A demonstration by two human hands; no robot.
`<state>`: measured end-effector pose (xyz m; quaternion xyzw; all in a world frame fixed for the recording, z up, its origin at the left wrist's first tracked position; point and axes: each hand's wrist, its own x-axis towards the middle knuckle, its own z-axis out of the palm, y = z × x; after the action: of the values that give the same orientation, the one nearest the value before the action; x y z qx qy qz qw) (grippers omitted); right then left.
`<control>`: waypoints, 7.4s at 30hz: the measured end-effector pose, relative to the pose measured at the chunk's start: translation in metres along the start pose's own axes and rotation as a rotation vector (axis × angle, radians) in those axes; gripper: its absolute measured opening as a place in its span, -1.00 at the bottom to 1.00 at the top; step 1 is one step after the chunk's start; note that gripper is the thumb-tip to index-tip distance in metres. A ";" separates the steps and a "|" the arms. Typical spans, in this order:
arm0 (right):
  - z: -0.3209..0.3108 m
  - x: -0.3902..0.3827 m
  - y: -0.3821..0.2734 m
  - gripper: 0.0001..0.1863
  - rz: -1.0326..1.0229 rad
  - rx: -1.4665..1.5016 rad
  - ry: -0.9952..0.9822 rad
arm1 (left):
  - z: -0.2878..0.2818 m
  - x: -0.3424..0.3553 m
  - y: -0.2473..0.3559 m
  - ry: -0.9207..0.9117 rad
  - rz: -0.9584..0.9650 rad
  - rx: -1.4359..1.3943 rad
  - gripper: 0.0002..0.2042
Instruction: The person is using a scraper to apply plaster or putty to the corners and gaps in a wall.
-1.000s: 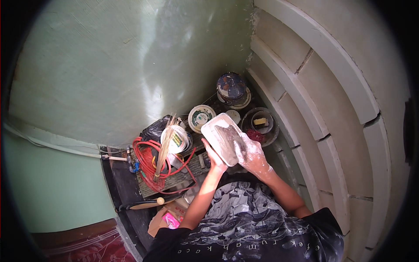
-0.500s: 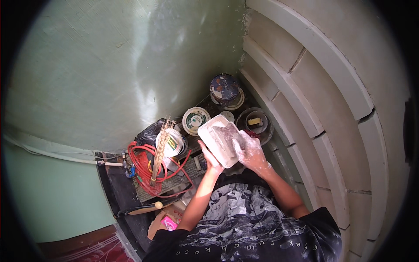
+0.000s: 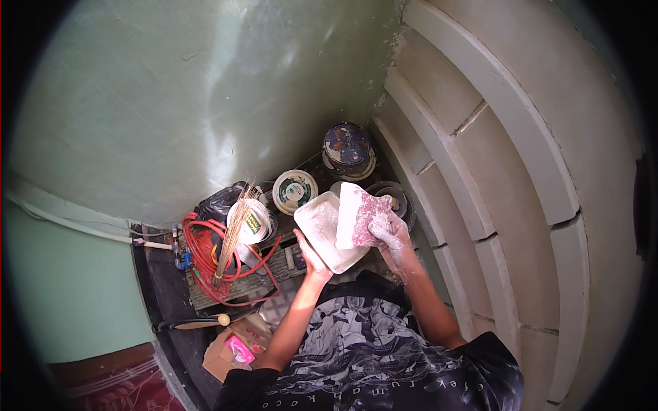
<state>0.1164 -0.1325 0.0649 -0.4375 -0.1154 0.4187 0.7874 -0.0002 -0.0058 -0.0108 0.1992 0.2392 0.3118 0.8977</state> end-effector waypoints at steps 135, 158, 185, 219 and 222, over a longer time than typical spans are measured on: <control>-0.186 0.333 0.009 -0.53 0.315 -2.924 -0.809 | -0.080 -0.082 -0.024 0.326 0.272 -0.267 -0.29; -0.191 0.249 -0.017 -0.58 -0.130 -2.875 -0.755 | -0.111 -0.069 -0.012 0.400 0.270 -0.253 -0.24; -0.245 0.176 -0.003 -0.73 0.064 -3.020 -0.618 | -0.121 -0.061 0.025 0.251 0.283 -0.248 -0.25; -0.245 0.314 0.050 -0.52 0.613 -2.951 -0.577 | -0.111 -0.095 -0.012 0.374 0.412 -0.242 -0.26; -0.219 0.295 0.051 -0.55 0.541 -2.862 -0.529 | -0.112 -0.095 -0.010 0.378 0.423 -0.244 -0.26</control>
<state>0.3916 -0.0241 -0.1587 -0.7440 -0.4741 0.1479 -0.4469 -0.1237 -0.0519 -0.0769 0.0740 0.3161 0.5498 0.7696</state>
